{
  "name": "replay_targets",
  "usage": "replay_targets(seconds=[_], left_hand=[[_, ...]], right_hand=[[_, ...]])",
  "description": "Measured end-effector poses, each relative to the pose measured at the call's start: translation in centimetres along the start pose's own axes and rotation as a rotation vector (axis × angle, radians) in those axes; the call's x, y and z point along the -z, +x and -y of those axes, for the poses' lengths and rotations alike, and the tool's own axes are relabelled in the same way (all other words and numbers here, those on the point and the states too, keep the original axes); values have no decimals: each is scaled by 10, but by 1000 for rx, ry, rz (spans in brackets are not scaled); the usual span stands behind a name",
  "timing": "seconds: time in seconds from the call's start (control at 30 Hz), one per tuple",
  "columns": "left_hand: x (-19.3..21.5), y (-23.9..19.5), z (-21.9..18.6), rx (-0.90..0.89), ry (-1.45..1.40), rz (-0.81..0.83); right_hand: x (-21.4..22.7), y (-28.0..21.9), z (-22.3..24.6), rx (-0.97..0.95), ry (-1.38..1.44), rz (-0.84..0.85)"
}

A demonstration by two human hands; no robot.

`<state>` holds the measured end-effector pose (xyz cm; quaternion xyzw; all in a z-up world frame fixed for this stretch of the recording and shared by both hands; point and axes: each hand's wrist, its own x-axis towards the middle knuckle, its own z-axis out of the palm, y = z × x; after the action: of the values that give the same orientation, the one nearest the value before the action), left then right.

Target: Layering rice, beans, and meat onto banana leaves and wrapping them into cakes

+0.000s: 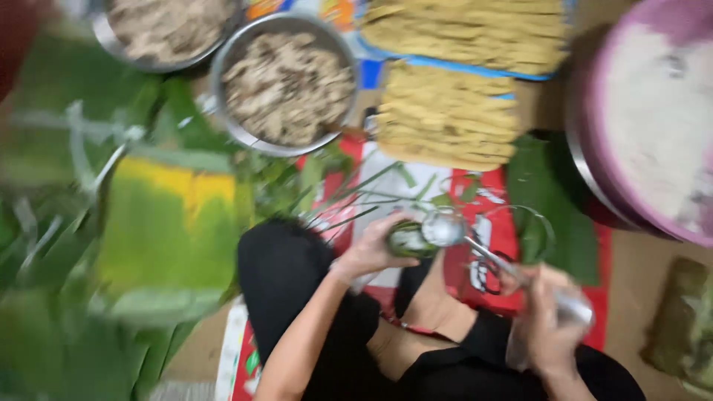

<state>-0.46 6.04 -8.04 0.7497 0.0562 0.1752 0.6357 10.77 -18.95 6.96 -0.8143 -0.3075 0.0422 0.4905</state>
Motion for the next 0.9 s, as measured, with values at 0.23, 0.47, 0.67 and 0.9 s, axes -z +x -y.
replay_targets(seconds=[0.23, 0.47, 0.67, 0.9], left_hand=[[15, 14, -45, 249, -165, 105], [6, 15, -45, 130, 6, 35], [-4, -4, -39, -2, 83, -79], [-32, -14, -32, 91, -79, -132]], right_hand=[[70, 87, -2, -107, 626, -583], [120, 184, -140, 380, -385, -314], [36, 141, -66, 309, -801, -114], [-106, -11, -66, -406, 115, 345]])
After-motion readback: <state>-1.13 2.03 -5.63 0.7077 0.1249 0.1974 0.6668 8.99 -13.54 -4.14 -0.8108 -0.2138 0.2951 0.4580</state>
